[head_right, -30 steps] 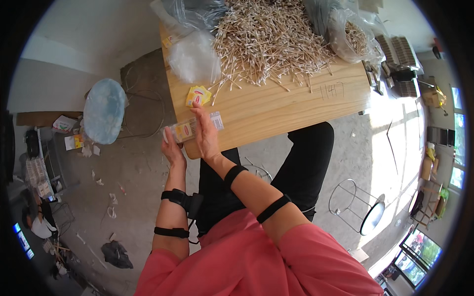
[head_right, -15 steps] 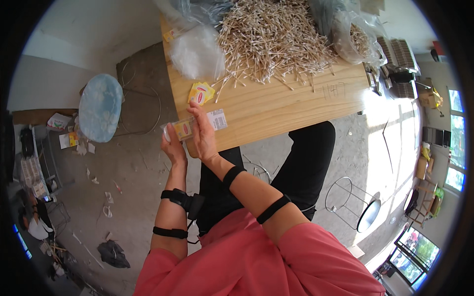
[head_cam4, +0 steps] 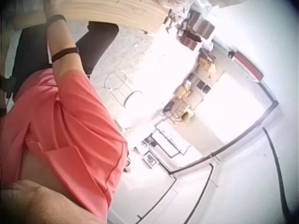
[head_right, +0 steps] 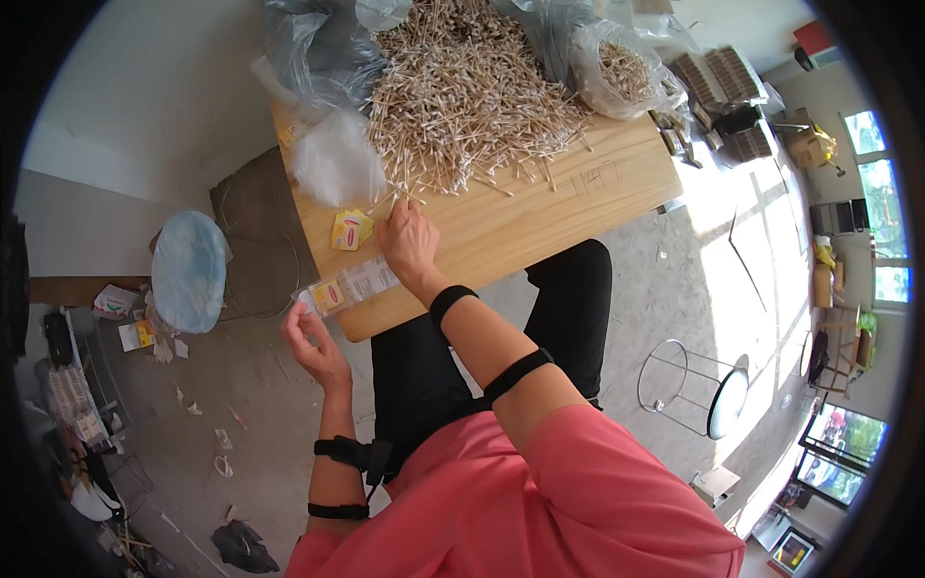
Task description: Packing individual cotton swabs from a large pile into a small clear plastic bag.
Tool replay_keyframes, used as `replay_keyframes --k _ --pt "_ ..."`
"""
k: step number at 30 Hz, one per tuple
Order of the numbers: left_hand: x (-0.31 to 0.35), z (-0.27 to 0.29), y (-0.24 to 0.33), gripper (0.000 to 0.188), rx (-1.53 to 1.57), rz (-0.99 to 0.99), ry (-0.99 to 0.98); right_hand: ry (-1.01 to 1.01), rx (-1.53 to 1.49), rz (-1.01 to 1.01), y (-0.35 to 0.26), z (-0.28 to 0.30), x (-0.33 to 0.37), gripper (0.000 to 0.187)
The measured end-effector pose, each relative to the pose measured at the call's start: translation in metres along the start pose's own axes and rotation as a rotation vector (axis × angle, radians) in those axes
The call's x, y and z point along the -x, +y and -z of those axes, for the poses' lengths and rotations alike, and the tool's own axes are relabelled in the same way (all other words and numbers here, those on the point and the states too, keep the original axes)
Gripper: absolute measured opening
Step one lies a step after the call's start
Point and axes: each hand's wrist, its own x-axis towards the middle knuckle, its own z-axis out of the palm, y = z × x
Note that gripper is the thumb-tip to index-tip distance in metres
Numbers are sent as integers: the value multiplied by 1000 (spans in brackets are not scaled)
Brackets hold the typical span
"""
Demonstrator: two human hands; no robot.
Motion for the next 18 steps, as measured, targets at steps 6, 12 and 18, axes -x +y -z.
replay_keyframes --k 6,12,18 --pt "20 -15 34 20 113 -112 -227 -55 50 83 44 33 -1 12" --pt "16 -64 49 20 101 -213 -526 -200 -113 272 95 89 11 10" --pt "-12 -114 63 32 -97 -334 -433 -201 -185 204 110 98 4 12"
